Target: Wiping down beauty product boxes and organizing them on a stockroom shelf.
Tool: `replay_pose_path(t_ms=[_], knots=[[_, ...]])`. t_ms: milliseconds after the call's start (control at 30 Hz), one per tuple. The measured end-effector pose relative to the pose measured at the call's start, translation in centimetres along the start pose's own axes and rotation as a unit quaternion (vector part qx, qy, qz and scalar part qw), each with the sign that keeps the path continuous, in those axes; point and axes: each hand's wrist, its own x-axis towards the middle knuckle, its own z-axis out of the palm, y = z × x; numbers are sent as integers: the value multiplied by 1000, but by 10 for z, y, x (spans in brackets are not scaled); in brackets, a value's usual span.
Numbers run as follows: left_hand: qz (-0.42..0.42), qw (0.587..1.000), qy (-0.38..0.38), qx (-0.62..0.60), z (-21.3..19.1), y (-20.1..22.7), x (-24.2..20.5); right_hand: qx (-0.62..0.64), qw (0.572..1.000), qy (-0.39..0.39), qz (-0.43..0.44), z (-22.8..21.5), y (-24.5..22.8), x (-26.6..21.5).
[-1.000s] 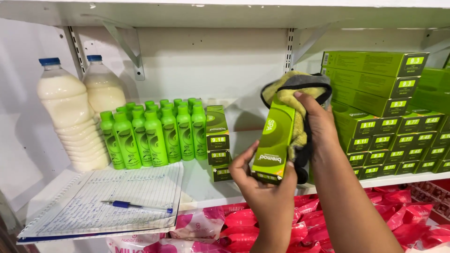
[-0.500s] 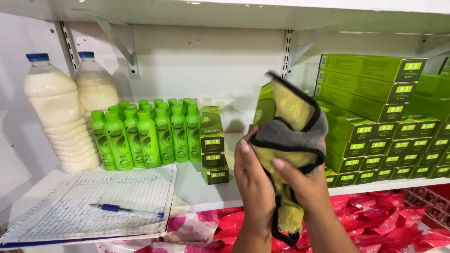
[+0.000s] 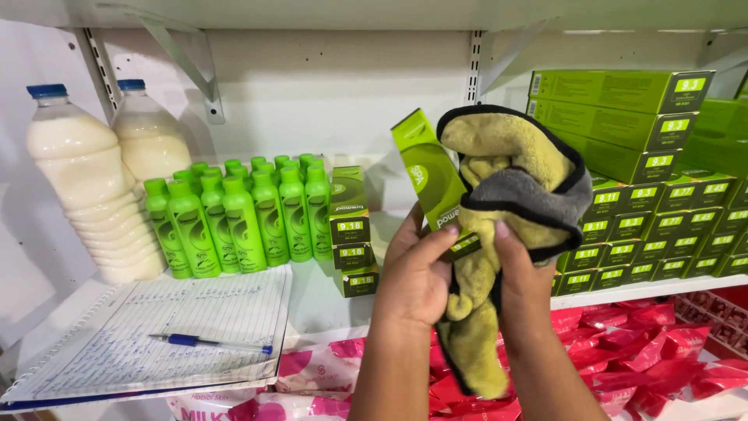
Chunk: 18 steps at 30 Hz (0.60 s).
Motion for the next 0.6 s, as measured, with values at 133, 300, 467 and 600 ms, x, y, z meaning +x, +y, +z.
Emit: replay_pose_path(t_ms=[133,300,467,600], knots=[[-41,997,0,-68,-2,3,12,-30,994,-94,-48,-10,24,-12],[-51,992,114,3,19,10,0,-115,982,-14,-149,-1,18,-13],[-68,993,96,23,17,23,-11,-116,983,-35,-139,3,-13,-1],[-50,997,42,48,14,23,-19,-55,996,-66,-29,12,-24,13]])
